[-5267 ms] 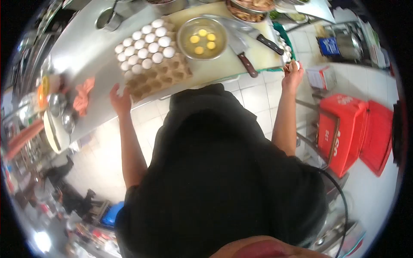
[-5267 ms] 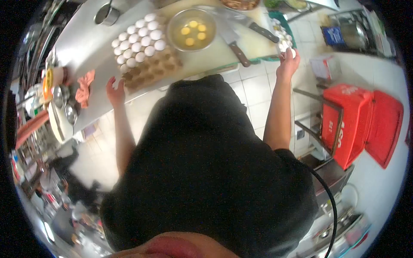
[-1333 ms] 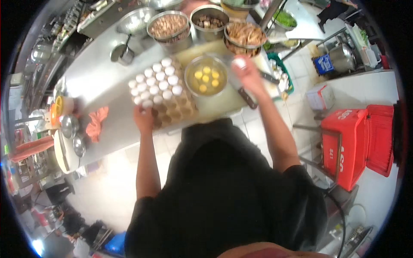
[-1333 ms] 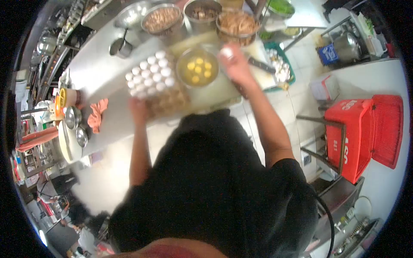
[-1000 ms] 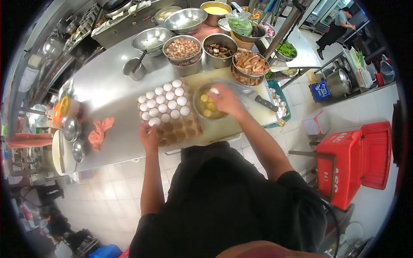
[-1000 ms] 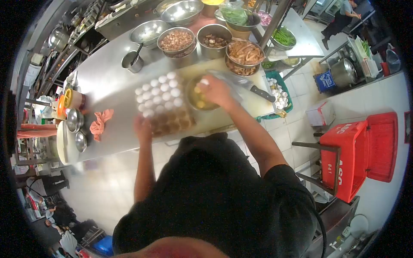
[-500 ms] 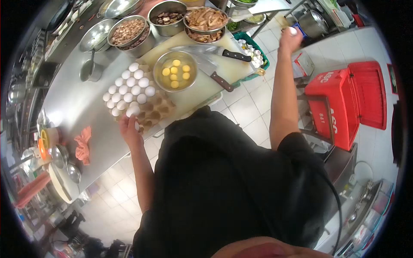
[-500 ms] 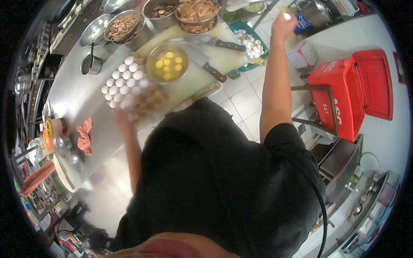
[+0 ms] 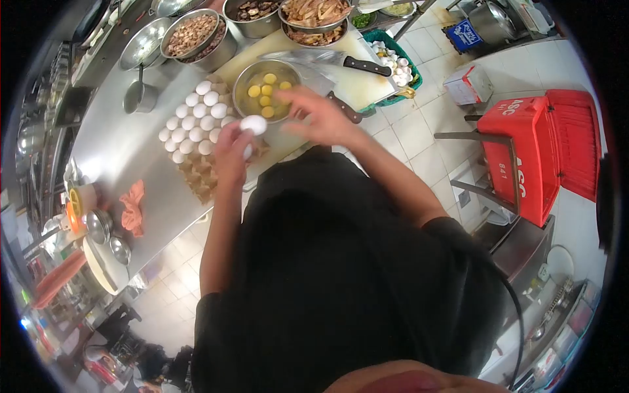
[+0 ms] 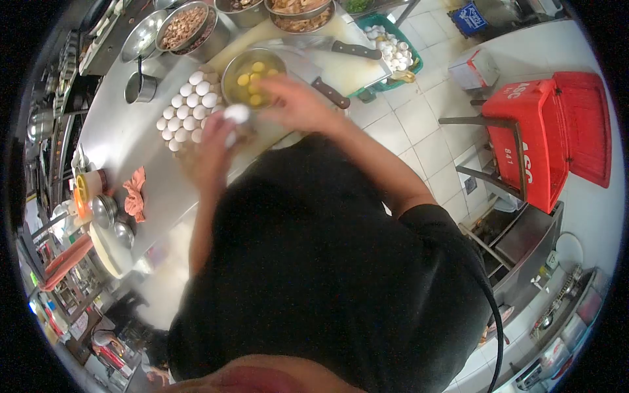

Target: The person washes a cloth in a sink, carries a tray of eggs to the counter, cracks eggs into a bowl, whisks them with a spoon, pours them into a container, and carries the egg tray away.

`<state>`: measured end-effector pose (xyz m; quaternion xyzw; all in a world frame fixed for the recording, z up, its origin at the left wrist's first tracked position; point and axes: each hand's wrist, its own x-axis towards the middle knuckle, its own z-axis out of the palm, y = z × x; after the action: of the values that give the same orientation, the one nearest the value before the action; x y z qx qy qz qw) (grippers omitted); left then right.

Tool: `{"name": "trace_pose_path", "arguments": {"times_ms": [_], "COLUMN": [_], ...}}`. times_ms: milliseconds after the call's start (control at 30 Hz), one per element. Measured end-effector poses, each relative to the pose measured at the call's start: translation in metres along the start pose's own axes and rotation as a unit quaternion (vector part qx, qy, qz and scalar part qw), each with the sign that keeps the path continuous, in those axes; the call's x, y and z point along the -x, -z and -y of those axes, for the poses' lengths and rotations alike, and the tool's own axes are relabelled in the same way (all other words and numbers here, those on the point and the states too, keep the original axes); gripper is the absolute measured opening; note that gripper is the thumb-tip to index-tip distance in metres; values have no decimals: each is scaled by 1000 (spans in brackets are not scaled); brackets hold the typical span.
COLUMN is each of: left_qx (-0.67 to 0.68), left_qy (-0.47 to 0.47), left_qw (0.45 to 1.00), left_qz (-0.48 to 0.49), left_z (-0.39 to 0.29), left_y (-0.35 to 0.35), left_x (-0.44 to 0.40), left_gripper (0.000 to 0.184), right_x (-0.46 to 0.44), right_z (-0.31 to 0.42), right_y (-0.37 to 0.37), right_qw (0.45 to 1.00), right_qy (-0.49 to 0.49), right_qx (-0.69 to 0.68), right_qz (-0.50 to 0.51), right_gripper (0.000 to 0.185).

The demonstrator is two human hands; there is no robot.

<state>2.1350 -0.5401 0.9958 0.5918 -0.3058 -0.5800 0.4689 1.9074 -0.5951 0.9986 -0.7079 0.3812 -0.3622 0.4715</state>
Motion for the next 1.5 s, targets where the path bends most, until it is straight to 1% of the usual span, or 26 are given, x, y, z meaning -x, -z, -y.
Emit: {"name": "trace_pose_path", "arguments": {"times_ms": [67, 133, 167, 200, 267, 300, 333, 367, 400, 467, 533, 600, 667, 700, 733, 767, 867, 967, 1067, 1100, 1200, 1233, 1300, 1367, 1433, 1500], "left_qx": [7, -59, -93, -103, -118, -163, -222, -279, -333, -427, -420, -397, -437, -460, -454, -450, -451, -438, -429, -428, -413, -406, -393, -322, -270, -242], "left_qy": [-14, -33, -39, -37, -32, -126, -163, -198, -233, -203, -195, -181, -194, -199, -193, -187, -150, -136, -130, -127, -126, -132, -143, -105, -103, -133], "left_qw": [998, 994, 991, 991, 990, 978, 961, 934, 901, 842, 842, 870, 848, 833, 840, 845, 854, 863, 865, 864, 874, 875, 878, 907, 921, 921], "left_qz": [54, 81, 88, 78, 65, 23, -42, -101, -152, -260, -275, -227, -227, -233, -226, -221, -214, -213, -225, -232, -225, -228, -235, -249, -261, -274], "left_z": [14, 19, 21, 22, 21, 35, 43, 49, 53, 58, 82, 84, 82, 81, 82, 85, 82, 79, 80, 80, 79, 79, 85, 99, 106, 109], "left_y": [-9, -19, -16, -12, -4, 8, 24, 41, 57, 87, 121, 138, 136, 135, 134, 133, 129, 127, 126, 124, 123, 124, 129, 140, 151, 151], "left_x": [-10, -14, -13, -12, -11, -16, -19, -21, -22, -19, -29, -31, -33, -35, -40, -43, -46, -49, -50, -50, -50, -49, -49, -53, -56, -52], "left_gripper": [31, 31, 32, 32, 32, 31, 31, 31, 32, 34, 38, 41, 43, 44, 45, 45, 46, 45, 42, 41, 38, 38, 37, 37, 37, 36], "right_x": [-1, -3, 0, 4, 13, 20, 32, 37, 46, 66, 88, 111, 125, 128, 127, 132, 111, 111, 109, 109, 108, 109, 113, 114, 109, 83], "right_z": [7, -15, -21, -29, -49, -57, -79, -80, -89, -109, -128, -164, -191, -202, -216, -258, -245, -239, -205, -218, -232, -232, -243, -239, -229, -188], "right_y": [-21, -33, -31, -30, -4, 21, 49, 71, 100, 155, 196, 231, 241, 237, 228, 224, 170, 178, 184, 187, 180, 173, 186, 201, 217, 210], "right_qw": [996, 996, 996, 990, 987, 973, 949, 940, 928, 879, 816, 766, 750, 742, 724, 729, 796, 761, 715, 664, 832, 784, 738, 694, 718, 796], "right_qy": [30, 26, -15, -46, -98, -132, -188, -129, -99, -161, -173, -208, -198, -205, -231, -208, -284, -223, -245, -269, -326, -320, -266, -226, -176, -129], "right_qx": [8, -35, -42, -129, -115, -169, -211, -216, -252, -200, -181, -119, -91, -107, -85, -64, -182, -214, -174, -153, -110, -214, -289, -338, -383, -335], "right_qz": [80, 78, 78, 41, -60, -83, -138, -230, -257, -401, -521, -596, -625, -629, -645, -649, -503, -570, -632, -680, -436, -487, -548, -594, -554, -487], "right_gripper": [45, 42, 41, 38, 38, 41, 39, 35, 33, 41, 47, 48, 46, 51, 50, 48, 44, 40, 40, 36, 34, 30, 30, 29, 27, 34]}}
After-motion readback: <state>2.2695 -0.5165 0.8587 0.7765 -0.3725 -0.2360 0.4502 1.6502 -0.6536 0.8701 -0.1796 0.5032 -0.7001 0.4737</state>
